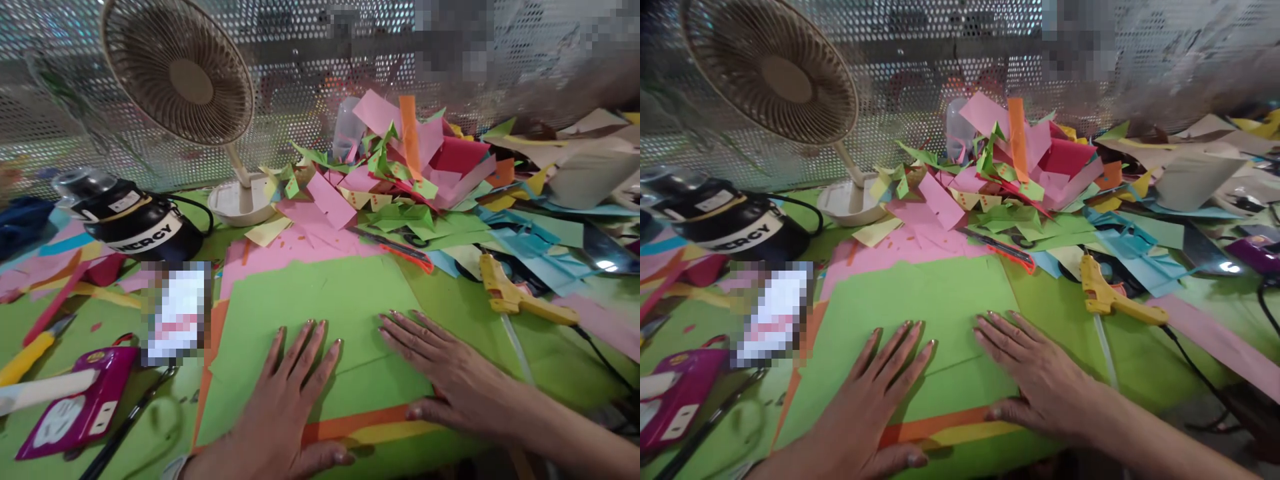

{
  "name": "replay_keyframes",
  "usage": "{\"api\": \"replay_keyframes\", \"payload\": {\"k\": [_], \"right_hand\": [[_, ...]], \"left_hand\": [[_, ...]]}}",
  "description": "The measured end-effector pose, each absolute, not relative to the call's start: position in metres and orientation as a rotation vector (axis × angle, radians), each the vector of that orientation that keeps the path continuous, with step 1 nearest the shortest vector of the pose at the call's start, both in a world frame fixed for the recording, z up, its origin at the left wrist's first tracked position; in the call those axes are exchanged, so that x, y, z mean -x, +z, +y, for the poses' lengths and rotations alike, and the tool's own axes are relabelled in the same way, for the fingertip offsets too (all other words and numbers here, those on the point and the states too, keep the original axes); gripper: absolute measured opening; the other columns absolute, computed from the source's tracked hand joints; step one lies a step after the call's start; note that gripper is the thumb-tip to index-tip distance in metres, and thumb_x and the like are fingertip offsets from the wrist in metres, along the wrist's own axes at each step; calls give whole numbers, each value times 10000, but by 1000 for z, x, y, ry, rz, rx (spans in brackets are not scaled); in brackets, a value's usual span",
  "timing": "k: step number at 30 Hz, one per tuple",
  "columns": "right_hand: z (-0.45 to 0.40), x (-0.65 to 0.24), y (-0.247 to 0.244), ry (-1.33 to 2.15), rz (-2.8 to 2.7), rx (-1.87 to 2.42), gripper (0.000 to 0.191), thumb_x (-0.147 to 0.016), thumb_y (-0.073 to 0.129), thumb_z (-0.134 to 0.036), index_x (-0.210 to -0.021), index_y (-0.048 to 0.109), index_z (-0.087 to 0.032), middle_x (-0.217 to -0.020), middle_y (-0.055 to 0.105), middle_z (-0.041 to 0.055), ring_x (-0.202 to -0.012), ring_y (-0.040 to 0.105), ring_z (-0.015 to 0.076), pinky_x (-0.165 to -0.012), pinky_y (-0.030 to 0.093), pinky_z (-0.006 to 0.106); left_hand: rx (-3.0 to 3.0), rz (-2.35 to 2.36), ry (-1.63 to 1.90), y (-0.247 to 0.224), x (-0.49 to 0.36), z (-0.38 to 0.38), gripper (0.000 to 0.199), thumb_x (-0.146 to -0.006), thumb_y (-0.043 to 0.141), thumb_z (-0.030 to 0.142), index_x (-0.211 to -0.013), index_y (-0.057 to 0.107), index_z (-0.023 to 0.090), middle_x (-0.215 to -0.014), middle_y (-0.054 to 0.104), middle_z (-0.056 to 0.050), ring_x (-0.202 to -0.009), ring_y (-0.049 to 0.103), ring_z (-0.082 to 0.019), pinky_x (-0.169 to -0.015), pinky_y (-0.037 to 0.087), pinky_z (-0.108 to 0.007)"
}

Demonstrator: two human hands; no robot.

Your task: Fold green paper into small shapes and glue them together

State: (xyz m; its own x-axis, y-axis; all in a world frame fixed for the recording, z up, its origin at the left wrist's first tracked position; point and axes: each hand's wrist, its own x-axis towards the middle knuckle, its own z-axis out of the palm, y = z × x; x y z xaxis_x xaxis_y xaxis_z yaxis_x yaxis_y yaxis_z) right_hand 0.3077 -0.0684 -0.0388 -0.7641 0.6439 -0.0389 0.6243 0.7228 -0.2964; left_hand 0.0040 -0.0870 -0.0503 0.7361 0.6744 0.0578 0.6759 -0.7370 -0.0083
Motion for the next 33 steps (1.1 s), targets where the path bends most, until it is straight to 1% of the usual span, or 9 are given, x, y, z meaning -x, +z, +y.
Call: {"api": "replay_keyframes", "payload": {"k": [4, 10, 13, 17, 20, 22, 25, 28, 33], "right_hand": [[-72, -316, -33, 332, -2854, 1123, 906, -877, 471, -602, -1514, 57, -110, -1557, 162, 141, -1428, 183, 277, -1143, 269, 460], [-79, -338, -37, 221, -2840, 1236, 914, -895, 460, -572, -1506, -71, -149, -1563, 128, 143, -1420, 199, 292, -1130, 266, 503], [-83, -346, -33, 140, -2839, 1309, 888, -909, 437, -557, -1505, -88, -160, -1560, 138, 149, -1417, 204, 302, -1120, 258, 541], [-89, -320, -15, 33, -2766, 1322, 864, -913, 422, -561, -1514, -27, -130, -1553, 158, 170, -1424, 185, 300, -1137, 213, 541], [-93, -275, -8, 209, -2865, 1137, 878, -884, 402, -640, -1495, 176, -52, -1537, 202, 198, -1433, 163, 285, -1156, 209, 481], [-95, -248, -11, 340, -2885, 1082, 905, -871, 363, -682, -1452, 282, 7, -1521, 219, 234, -1432, 163, 300, -1159, 204, 484], [-98, -228, -22, 398, -2834, 1097, 948, -857, 350, -708, -1439, 291, 38, -1515, 223, 251, -1436, 140, 304, -1169, 181, 475], [-100, -233, -30, 373, -2830, 1119, 971, -841, 376, -715, -1455, 257, 28, -1527, 194, 243, -1439, 117, 306, -1173, 164, 476], [-99, -266, -30, 323, -2851, 1205, 987, -831, 401, -712, -1468, 221, 21, -1526, 189, 254, -1431, 139, 335, -1151, 201, 513]], "left_hand": [[2964, -1168, -74, -49, -2, -88, 988, -761, 289, 824, -1513, 121, 206, -1570, 136, -176, -1410, 157, -403, -1100, 22, -600], [3024, -1237, -53, -45, -4, -87, 944, -778, 302, 806, -1513, 87, 255, -1570, 102, -189, -1414, 143, -414, -1079, 74, -641], [3049, -1272, -41, -44, -5, -88, 933, -780, 301, 804, -1511, 90, 265, -1569, 103, -190, -1419, 124, -409, -1076, 79, -652], [3061, -1299, -58, -44, -6, -89, 918, -784, 303, 800, -1509, 114, 269, -1570, 121, -180, -1418, 127, -410, -1074, 88, -656], [3060, -1294, -90, -45, -5, -89, 906, -788, 318, 792, -1506, 136, 270, -1572, 128, -174, -1416, 132, -415, -1072, 87, -659], [3061, -1282, -96, -47, -5, -89, 905, -791, 324, 787, -1506, 148, 261, -1571, 127, -178, -1414, 133, -419, -1070, 86, -662], [3067, -1263, -68, -48, -5, -89, 903, -800, 312, 780, -1505, 169, 233, -1570, 117, -190, -1416, 129, -417, -1074, 80, -658], [3066, -1269, -54, -48, -5, -89, 914, -797, 299, 787, -1506, 164, 226, -1572, 100, -188, -1422, 112, -407, -1081, 65, -650], [3081, -1262, -80, -44, -1, -88, 930, -790, 306, 795, -1511, 115, 241, -1579, 97, -155, -1426, 117, -388, -1101, 54, -621]]}}
